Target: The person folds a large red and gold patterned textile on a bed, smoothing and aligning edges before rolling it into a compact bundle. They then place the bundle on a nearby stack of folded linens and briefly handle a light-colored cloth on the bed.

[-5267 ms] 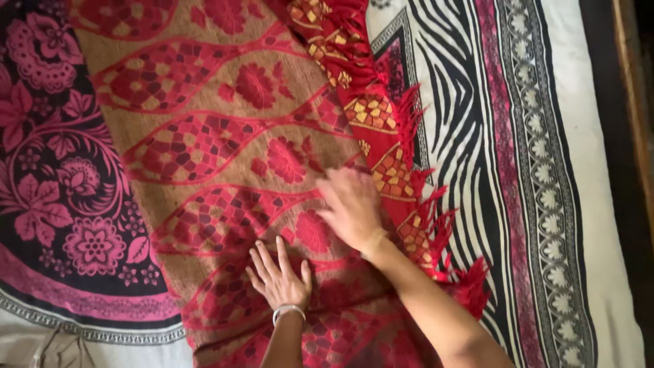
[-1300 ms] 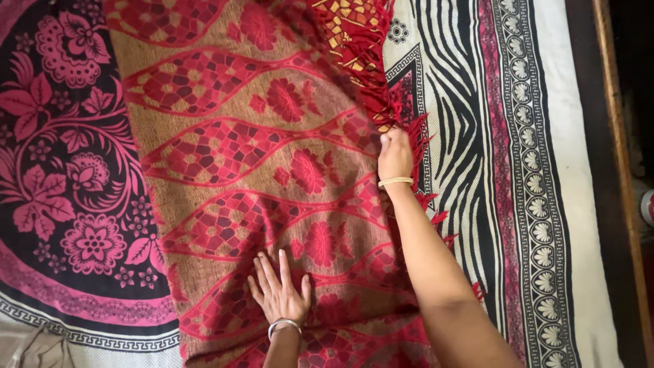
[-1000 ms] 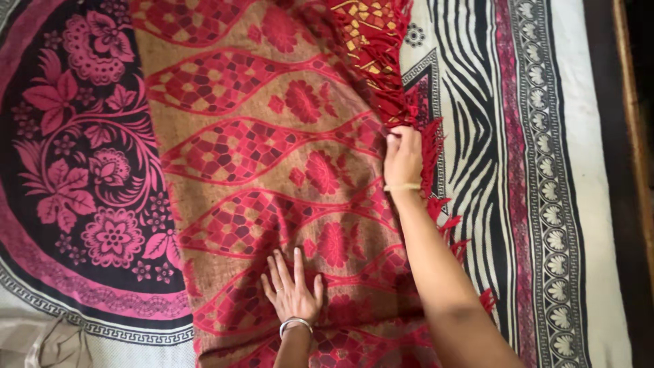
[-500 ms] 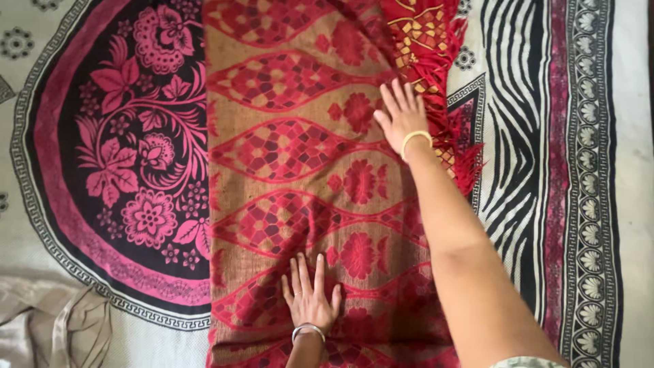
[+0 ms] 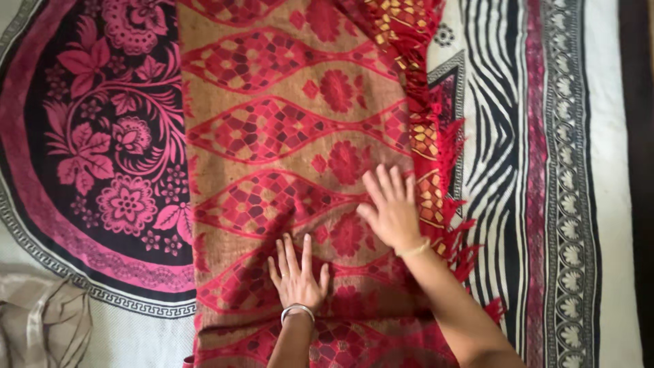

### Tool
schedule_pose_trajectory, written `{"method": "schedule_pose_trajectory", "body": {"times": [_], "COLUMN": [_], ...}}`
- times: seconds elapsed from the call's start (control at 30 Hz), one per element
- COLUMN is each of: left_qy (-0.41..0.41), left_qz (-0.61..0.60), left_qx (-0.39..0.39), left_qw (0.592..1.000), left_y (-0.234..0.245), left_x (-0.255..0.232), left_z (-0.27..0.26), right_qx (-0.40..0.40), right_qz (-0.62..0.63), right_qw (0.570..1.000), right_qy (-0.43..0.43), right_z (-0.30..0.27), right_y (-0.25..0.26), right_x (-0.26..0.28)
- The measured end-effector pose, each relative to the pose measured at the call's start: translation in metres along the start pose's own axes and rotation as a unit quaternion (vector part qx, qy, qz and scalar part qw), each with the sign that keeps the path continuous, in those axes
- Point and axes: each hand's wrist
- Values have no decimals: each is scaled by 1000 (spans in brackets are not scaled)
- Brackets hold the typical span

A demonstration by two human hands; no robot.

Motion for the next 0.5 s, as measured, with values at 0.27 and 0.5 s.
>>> {"method": "schedule_pose_trajectory", "body": {"times": [0.27, 0.5], "left_qy": [-14, -40], "left_qz": [5, -18], "left_qx": [-16, -47], "left_qw": [1000, 998], "left_y": [4, -16], "left_x": [-1, 9], "left_z": [3, 7], "right_qx": [53, 151], "right_qz": [-16, -28], "right_qw": [983, 984], "right_qy": [-177, -96], "right_z": [15, -185], "right_y": [-7, 33], "right_x": [-28, 69]}}
Point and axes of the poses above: each hand's wrist, its own z-axis towards the middle knuckle, its own y-axis out of the back of the hand, x = y × z, and after that the axes turned 1 degree about -x, right-handed
